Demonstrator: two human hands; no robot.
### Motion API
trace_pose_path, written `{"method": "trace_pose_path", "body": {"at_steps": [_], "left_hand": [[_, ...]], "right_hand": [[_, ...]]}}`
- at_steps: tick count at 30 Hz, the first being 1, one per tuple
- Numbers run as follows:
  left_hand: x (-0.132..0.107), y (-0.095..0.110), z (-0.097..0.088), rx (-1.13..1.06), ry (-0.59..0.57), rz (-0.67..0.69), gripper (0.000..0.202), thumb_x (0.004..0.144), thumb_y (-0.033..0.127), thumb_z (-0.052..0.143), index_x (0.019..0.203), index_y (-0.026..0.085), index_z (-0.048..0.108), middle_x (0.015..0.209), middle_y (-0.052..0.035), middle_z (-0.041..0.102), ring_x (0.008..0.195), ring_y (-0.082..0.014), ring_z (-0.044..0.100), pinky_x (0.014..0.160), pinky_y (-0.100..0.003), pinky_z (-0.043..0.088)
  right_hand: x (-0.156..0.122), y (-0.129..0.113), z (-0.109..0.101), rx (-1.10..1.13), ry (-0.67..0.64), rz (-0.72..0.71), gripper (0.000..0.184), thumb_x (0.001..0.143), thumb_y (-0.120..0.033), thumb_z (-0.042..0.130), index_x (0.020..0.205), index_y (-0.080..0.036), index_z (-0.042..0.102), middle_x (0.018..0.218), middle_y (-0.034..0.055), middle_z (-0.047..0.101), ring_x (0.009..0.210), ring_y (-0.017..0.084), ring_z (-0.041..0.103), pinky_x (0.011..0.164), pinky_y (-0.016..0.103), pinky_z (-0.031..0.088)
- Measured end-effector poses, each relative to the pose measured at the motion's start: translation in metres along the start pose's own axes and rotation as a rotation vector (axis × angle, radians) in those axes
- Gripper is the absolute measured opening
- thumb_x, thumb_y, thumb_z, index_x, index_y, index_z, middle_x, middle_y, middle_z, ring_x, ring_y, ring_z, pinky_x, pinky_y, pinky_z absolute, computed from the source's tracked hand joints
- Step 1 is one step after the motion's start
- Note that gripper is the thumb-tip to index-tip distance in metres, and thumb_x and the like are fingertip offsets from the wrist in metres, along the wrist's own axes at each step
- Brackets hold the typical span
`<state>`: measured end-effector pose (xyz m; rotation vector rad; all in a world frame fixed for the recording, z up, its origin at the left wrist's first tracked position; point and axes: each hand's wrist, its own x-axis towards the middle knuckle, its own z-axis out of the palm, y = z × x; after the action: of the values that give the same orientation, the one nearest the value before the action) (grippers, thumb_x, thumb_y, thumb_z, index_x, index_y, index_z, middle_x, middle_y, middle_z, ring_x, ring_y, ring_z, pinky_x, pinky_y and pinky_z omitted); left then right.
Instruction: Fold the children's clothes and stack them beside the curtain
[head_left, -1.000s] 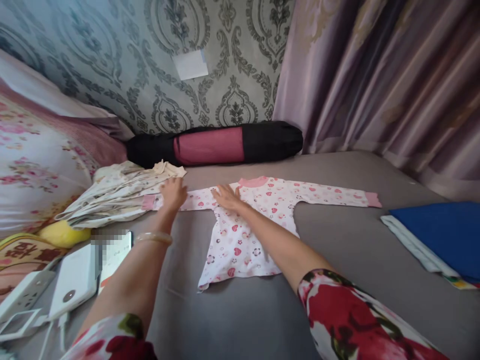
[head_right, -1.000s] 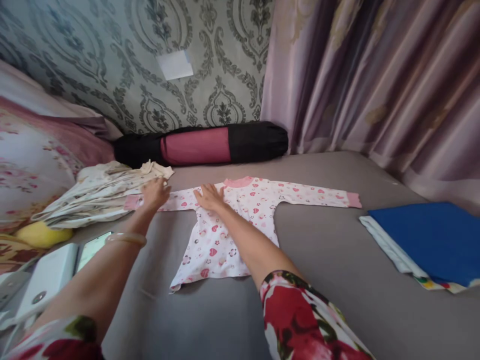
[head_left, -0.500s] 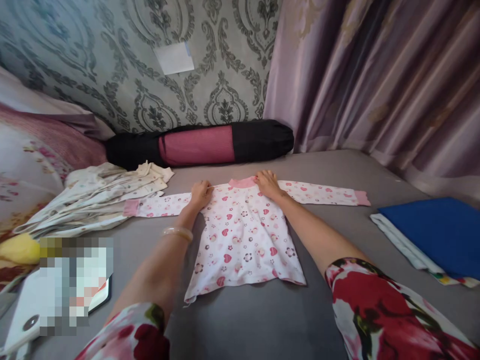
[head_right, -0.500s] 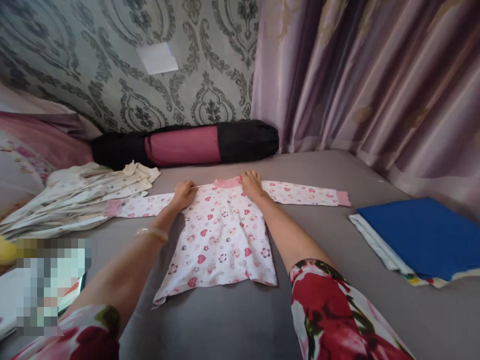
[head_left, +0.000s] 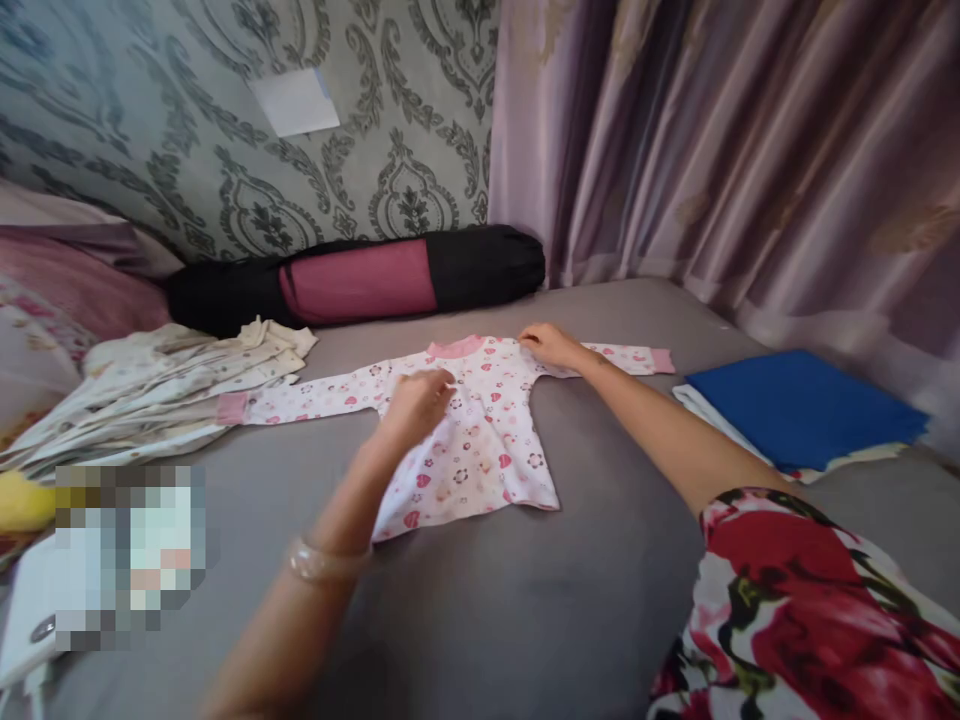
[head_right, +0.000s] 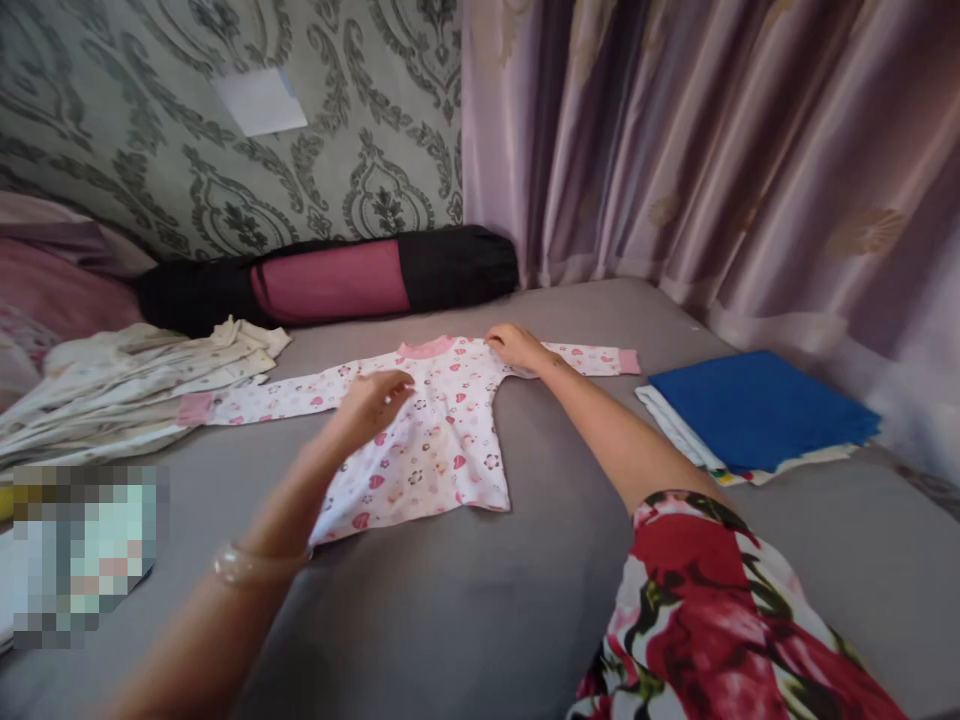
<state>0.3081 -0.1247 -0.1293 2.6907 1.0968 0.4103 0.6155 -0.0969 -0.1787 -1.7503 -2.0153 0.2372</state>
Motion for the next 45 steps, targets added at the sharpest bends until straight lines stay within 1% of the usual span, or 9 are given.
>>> {"method": "trace_pose_path", "body": {"at_steps": [4,6,9,14,20,26,29,35,45], "left_hand": [[-0.033,0.088,0.024,-0.192,-0.205,0.239,0.016,0.091,0.022,0.048,0.095,0.019,0.064,0.09,-0.0042,0.068,0.085,-0.0167,0.062,0.078,-0.027,0.045],[-0.046,0.119,0.039,-0.166,-0.26,0.228,0.014,0.091,0.025,0.05,0.096,0.02,0.063,0.092,-0.0047,0.067,0.089,-0.0178,0.061,0.078,-0.027,0.045],[-0.06,0.144,0.055,-0.036,-0.253,0.114,0.018,0.09,0.032,0.055,0.101,0.018,0.06,0.102,-0.0091,0.063,0.1,-0.023,0.058,0.083,-0.032,0.045],[-0.074,0.158,0.059,0.094,-0.238,-0.037,0.022,0.087,0.03,0.058,0.104,0.017,0.056,0.108,-0.0124,0.061,0.103,-0.0269,0.056,0.089,-0.039,0.044],[-0.084,0.171,0.047,0.104,-0.294,-0.139,0.022,0.087,0.024,0.055,0.106,0.012,0.057,0.107,-0.0164,0.061,0.103,-0.0278,0.057,0.087,-0.038,0.045],[-0.081,0.172,0.049,0.173,-0.314,-0.155,0.025,0.087,0.012,0.042,0.099,0.011,0.064,0.102,-0.0173,0.064,0.099,-0.0281,0.06,0.08,-0.036,0.049],[-0.077,0.171,0.052,0.154,-0.319,-0.162,0.026,0.087,0.016,0.041,0.095,0.013,0.066,0.099,-0.0169,0.066,0.096,-0.0274,0.063,0.077,-0.036,0.05],[-0.063,0.177,0.058,0.038,-0.231,-0.164,0.026,0.088,0.024,0.042,0.095,0.016,0.066,0.098,-0.014,0.068,0.092,-0.0247,0.066,0.076,-0.034,0.05],[-0.049,0.191,0.077,0.019,-0.289,-0.115,0.026,0.085,0.021,0.043,0.098,0.012,0.063,0.101,-0.0171,0.065,0.095,-0.0262,0.065,0.079,-0.035,0.051]], "right_hand": [[-0.037,0.0,-0.011,-0.024,-0.072,-0.027,0.02,0.083,-0.016,0.052,0.09,-0.016,0.071,0.091,0.0054,0.07,0.083,0.017,0.062,0.079,0.025,0.044],[-0.049,-0.005,-0.013,-0.054,-0.097,-0.064,0.022,0.082,-0.014,0.052,0.092,-0.016,0.071,0.093,0.0056,0.07,0.085,0.016,0.061,0.081,0.025,0.044],[-0.062,-0.014,-0.015,-0.144,-0.149,-0.092,0.029,0.078,-0.009,0.051,0.098,-0.017,0.07,0.102,0.0065,0.068,0.094,0.018,0.06,0.086,0.026,0.042],[-0.073,-0.023,-0.009,-0.329,-0.151,-0.097,0.039,0.081,-0.007,0.046,0.114,-0.02,0.063,0.12,0.0082,0.062,0.112,0.023,0.052,0.095,0.032,0.036],[-0.075,-0.019,0.0,-0.427,-0.091,-0.152,0.037,0.089,-0.007,0.036,0.114,-0.017,0.062,0.117,0.0132,0.062,0.112,0.026,0.05,0.093,0.036,0.033],[-0.064,-0.013,-0.003,-0.468,-0.131,-0.214,0.037,0.088,-0.006,0.036,0.108,-0.018,0.065,0.113,0.0119,0.063,0.11,0.025,0.051,0.092,0.035,0.033],[-0.06,-0.012,-0.007,-0.475,-0.149,-0.246,0.036,0.088,-0.006,0.037,0.106,-0.019,0.066,0.109,0.0109,0.064,0.105,0.023,0.052,0.088,0.033,0.033],[-0.057,-0.012,-0.013,-0.493,-0.163,-0.274,0.034,0.092,-0.009,0.036,0.106,-0.019,0.065,0.11,0.0107,0.063,0.105,0.023,0.05,0.087,0.033,0.031],[-0.054,-0.009,-0.01,-0.537,-0.172,-0.263,0.031,0.096,-0.013,0.036,0.108,-0.02,0.064,0.111,0.0096,0.061,0.103,0.021,0.049,0.086,0.032,0.032]]}}
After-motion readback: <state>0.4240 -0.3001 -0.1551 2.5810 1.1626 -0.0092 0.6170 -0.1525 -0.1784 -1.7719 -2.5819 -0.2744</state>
